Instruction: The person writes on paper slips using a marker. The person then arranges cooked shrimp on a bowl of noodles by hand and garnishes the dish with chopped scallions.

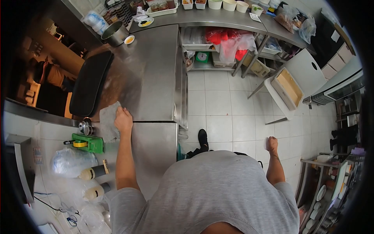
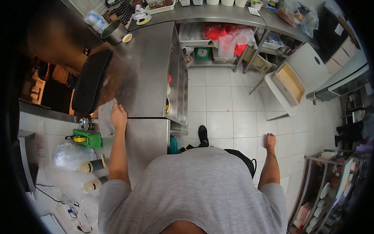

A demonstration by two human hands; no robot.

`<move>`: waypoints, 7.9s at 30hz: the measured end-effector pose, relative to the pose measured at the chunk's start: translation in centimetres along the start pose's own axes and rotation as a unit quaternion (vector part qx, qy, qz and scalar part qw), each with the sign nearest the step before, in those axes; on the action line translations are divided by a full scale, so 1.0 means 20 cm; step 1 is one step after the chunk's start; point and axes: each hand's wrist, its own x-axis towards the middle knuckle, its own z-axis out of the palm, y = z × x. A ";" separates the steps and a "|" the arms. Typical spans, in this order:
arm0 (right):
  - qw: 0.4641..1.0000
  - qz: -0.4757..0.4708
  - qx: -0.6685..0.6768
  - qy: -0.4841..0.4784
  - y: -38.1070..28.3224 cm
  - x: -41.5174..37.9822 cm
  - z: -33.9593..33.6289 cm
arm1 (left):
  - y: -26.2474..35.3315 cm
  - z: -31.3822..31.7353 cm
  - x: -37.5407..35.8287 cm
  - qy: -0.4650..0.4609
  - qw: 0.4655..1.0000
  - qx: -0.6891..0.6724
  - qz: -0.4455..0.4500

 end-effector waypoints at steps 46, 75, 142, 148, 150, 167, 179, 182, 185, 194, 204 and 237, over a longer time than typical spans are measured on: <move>0.998 0.009 0.023 -0.057 0.41 0.19 -0.17 | 0.01 0.02 -0.01 -0.004 0.999 0.032 -0.001; 0.919 -0.374 0.010 -0.128 -1.63 0.64 0.84 | -0.44 -0.40 0.14 0.254 0.942 -0.031 -0.216; 0.853 -0.379 0.169 -0.316 -2.22 -0.44 0.92 | 1.22 0.23 0.00 -0.270 0.855 -0.442 0.026; 0.876 -0.460 0.135 -0.057 -2.18 -0.30 0.98 | 1.29 0.30 0.04 -0.297 0.833 -0.466 -0.019; 0.888 -0.414 0.188 -0.064 -2.21 -0.27 0.97 | 1.33 0.33 0.05 -0.327 0.801 -0.499 -0.052; 0.826 -0.417 0.001 -0.378 -2.24 0.01 0.79 | 1.50 0.22 0.23 -0.308 0.701 -0.621 -0.169; 0.755 -0.141 0.186 -0.613 -2.31 -0.14 0.67 | 1.62 0.17 0.20 -0.182 0.639 -0.718 -0.206; 0.730 -0.116 0.174 -0.651 -2.34 -0.17 0.67 | 1.62 0.16 0.21 -0.176 0.592 -0.745 -0.252; 0.724 -0.142 0.120 -0.664 -2.34 -0.20 0.62 | 1.63 0.17 0.22 -0.174 0.538 -0.771 -0.292; 0.732 -0.307 0.049 -0.606 -2.26 -0.12 0.62 | 1.67 0.20 0.42 -0.123 0.442 -0.813 -0.359; 0.917 -0.360 0.135 -0.110 -2.35 0.33 0.61 | 2.03 0.12 0.35 -0.264 0.799 -0.540 0.011; 0.878 -0.420 0.201 -0.110 -3.46 1.57 1.00 | 2.77 1.23 2.07 -0.201 0.853 -0.476 0.077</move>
